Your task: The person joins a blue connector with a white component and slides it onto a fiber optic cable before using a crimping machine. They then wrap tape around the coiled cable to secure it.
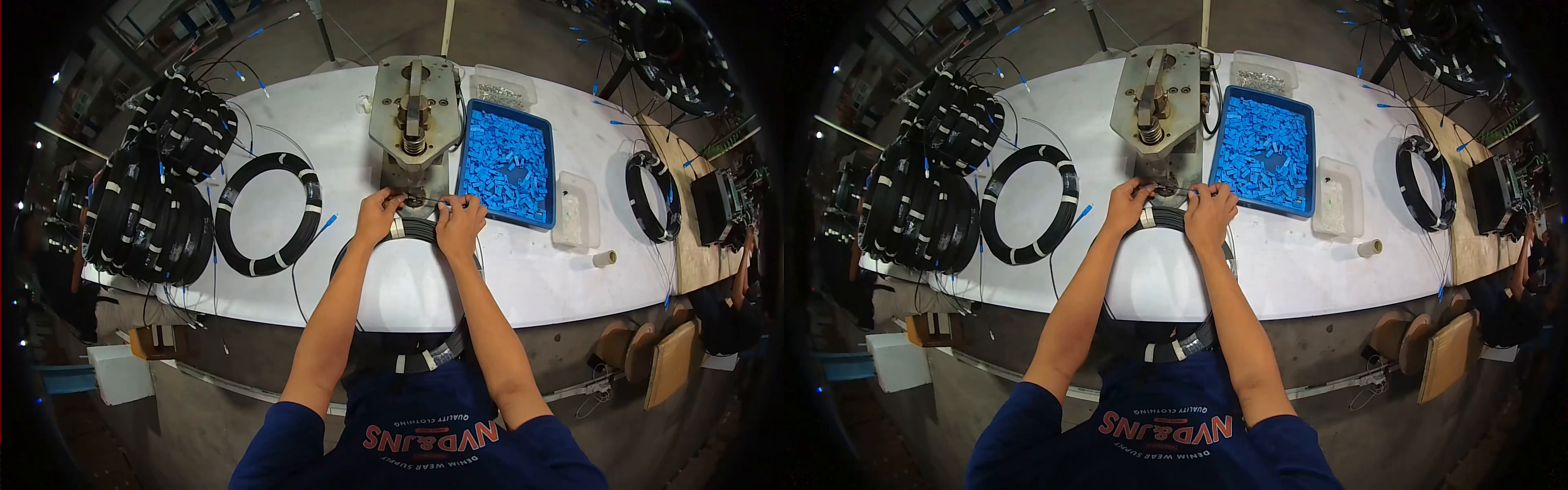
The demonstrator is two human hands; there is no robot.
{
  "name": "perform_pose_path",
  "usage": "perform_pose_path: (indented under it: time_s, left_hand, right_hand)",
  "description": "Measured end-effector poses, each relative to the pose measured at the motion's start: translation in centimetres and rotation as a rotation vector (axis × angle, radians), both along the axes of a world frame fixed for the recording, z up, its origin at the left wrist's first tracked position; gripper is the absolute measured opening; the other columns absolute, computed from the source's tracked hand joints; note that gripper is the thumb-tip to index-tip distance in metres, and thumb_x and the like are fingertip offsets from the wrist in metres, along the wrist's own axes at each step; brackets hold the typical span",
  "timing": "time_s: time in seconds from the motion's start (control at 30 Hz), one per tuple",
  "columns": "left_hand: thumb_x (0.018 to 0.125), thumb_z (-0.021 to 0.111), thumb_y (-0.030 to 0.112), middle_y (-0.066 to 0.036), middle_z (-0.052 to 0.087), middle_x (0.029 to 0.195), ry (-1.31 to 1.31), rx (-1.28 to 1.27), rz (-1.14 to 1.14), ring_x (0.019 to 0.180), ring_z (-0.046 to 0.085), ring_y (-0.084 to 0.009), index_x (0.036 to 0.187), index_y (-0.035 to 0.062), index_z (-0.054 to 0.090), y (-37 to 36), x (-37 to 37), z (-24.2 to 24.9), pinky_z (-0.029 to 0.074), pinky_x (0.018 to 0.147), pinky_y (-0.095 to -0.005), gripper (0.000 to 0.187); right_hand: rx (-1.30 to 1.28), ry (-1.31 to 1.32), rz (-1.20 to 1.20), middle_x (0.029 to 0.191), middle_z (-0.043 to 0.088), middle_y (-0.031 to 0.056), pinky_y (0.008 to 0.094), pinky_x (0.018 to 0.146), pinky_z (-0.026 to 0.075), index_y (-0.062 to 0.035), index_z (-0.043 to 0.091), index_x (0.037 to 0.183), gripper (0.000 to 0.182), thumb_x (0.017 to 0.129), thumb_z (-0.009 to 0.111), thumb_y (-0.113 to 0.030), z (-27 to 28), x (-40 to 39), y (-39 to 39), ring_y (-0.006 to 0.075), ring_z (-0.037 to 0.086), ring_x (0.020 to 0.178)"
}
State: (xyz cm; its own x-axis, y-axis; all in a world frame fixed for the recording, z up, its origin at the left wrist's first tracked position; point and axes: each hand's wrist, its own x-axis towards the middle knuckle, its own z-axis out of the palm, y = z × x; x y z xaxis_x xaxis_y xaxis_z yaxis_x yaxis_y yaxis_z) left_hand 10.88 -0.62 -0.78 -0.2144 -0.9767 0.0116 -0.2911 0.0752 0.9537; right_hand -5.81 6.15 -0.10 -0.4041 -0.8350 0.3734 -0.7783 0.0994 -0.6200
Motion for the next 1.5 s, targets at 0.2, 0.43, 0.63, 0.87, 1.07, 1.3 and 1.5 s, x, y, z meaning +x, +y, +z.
perform_pose_path:
  time_s: [0.2,0.43,0.63,0.87,1.07,1.3,1.5]
  left_hand:
    - [0.096,0.062,0.016,-0.007,0.069,0.078,-0.019,-0.008,0.022,0.070,0.060,-0.0105,0.098,-0.0043,0.069,0.1,-0.2,0.7,0.047,0.067,-0.0263,0.021]
    - [0.098,0.056,0.026,-0.012,0.068,0.073,-0.144,-0.074,0.064,0.064,0.064,-0.0220,0.091,-0.0020,0.068,-0.3,-0.7,0.3,0.049,0.062,-0.0343,0.031]
    - [0.097,0.056,0.029,-0.018,0.067,0.072,-0.202,-0.082,0.064,0.065,0.064,-0.0319,0.089,-0.0024,0.066,-0.8,-0.8,-0.2,0.049,0.064,-0.0384,0.034]
    - [0.097,0.056,0.030,-0.019,0.066,0.071,-0.228,-0.092,0.052,0.063,0.063,-0.0334,0.087,-0.0036,0.066,-1.0,-0.6,-0.5,0.048,0.062,-0.0401,0.036]
    - [0.098,0.053,0.022,-0.007,0.061,0.066,-0.160,-0.007,0.004,0.061,0.054,-0.0141,0.082,-0.0038,0.062,-0.9,-0.5,0.5,0.044,0.060,-0.0306,0.033]
    - [0.099,0.053,0.023,-0.004,0.059,0.068,-0.108,0.057,-0.018,0.062,0.052,-0.0116,0.083,-0.0023,0.063,-1.0,-0.5,0.8,0.042,0.060,-0.0285,0.031]
    - [0.098,0.055,0.024,-0.006,0.061,0.067,-0.113,-0.014,0.018,0.061,0.054,-0.0130,0.084,-0.0033,0.064,-1.3,-0.7,-0.1,0.045,0.060,-0.0292,0.032]
  right_hand:
    - [0.024,-0.011,-0.017,0.108,0.048,0.0119,0.0470,0.088,0.035,-0.0129,0.069,0.099,0.013,0.090,0.064,-0.021,0.2,0.1,-0.1,0.0334,0.043,0.103]
    - [0.041,0.035,-0.048,0.108,0.046,0.0137,0.0484,0.089,0.033,-0.0100,0.069,0.099,0.017,0.093,0.060,-0.024,0.2,0.3,-0.4,0.0343,0.040,0.102]
    - [0.088,0.073,-0.068,0.110,0.046,0.0151,0.0498,0.090,0.032,-0.0084,0.068,0.099,0.019,0.094,0.058,-0.024,0.1,0.5,-0.7,0.0348,0.040,0.104]
    - [0.101,0.077,-0.101,0.110,0.046,0.0157,0.0506,0.090,0.033,-0.0081,0.069,0.098,0.020,0.091,0.058,-0.023,0.1,0.6,-0.8,0.0361,0.041,0.104]
    - [0.124,0.072,-0.102,0.110,0.046,0.0165,0.0518,0.091,0.033,-0.0072,0.069,0.094,0.019,0.088,0.059,-0.022,0.1,0.6,-0.8,0.0369,0.042,0.104]
    - [0.179,0.077,-0.089,0.112,0.047,0.0169,0.0519,0.093,0.033,-0.0103,0.070,0.100,0.021,0.090,0.058,-0.025,0.0,0.5,-0.8,0.0376,0.041,0.106]
    - [0.181,0.087,-0.101,0.113,0.047,0.0170,0.0512,0.093,0.033,-0.0100,0.070,0.102,0.022,0.092,0.058,-0.026,-0.1,0.6,-1.0,0.0369,0.041,0.107]
